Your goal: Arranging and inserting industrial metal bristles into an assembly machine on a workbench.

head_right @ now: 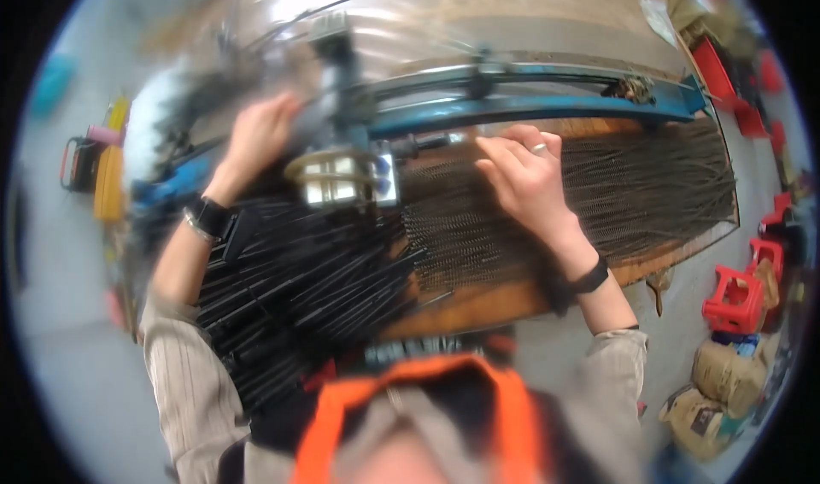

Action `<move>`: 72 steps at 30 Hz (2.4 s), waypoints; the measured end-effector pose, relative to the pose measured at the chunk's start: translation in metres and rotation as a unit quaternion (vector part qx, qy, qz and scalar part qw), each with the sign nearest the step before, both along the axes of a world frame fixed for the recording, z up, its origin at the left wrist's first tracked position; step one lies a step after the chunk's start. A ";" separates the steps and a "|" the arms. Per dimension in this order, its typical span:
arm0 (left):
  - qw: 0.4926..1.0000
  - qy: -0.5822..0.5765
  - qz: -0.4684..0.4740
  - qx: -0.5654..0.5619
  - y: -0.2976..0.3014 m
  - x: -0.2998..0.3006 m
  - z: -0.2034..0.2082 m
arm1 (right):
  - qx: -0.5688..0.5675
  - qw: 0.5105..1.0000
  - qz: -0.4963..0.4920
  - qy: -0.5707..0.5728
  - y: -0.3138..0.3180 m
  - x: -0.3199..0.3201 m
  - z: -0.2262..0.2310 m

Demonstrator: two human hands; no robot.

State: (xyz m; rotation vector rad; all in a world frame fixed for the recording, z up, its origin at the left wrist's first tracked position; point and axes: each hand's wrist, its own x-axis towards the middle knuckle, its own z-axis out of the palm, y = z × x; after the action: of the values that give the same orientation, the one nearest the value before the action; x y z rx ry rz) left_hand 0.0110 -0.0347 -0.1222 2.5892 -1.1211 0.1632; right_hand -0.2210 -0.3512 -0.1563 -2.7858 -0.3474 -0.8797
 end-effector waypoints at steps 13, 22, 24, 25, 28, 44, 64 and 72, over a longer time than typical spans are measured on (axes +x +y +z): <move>0.996 -0.083 -0.024 0.002 0.003 -0.001 -0.010 | 0.267 0.952 0.099 0.110 0.029 0.027 -0.015; 0.959 -0.236 -0.153 -0.034 0.007 0.044 -0.013 | 0.107 0.966 0.117 0.204 0.020 0.007 -0.008; 0.939 -0.301 -0.161 -0.039 0.039 0.066 -0.010 | 0.084 0.968 0.136 0.195 0.030 -0.011 -0.015; 0.941 -0.299 -0.158 -0.030 0.046 0.065 -0.007 | 0.080 0.966 0.141 0.203 0.033 -0.013 -0.019; 0.891 -0.448 -0.052 0.047 0.073 0.054 0.007 | 0.072 0.958 0.175 0.216 0.039 -0.013 -0.023; 0.982 -0.038 -0.106 0.153 0.098 -0.140 0.008 | 0.161 0.941 0.136 0.265 0.085 0.000 -0.008; 0.968 -0.003 -0.213 0.131 0.004 -0.170 0.051 | 0.054 0.981 0.173 -0.063 0.082 -0.031 -0.027; 0.963 -0.132 -0.218 0.085 -0.066 -0.130 0.101 | 0.198 0.979 -0.049 -0.030 -0.035 -0.047 -0.016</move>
State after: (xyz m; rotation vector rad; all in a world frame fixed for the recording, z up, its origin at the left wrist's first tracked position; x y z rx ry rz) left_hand -0.1191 -0.1002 -0.0211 2.4330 -1.8458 0.3289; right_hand -0.2682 -0.3859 -0.1718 -2.4281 -0.0360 -0.9391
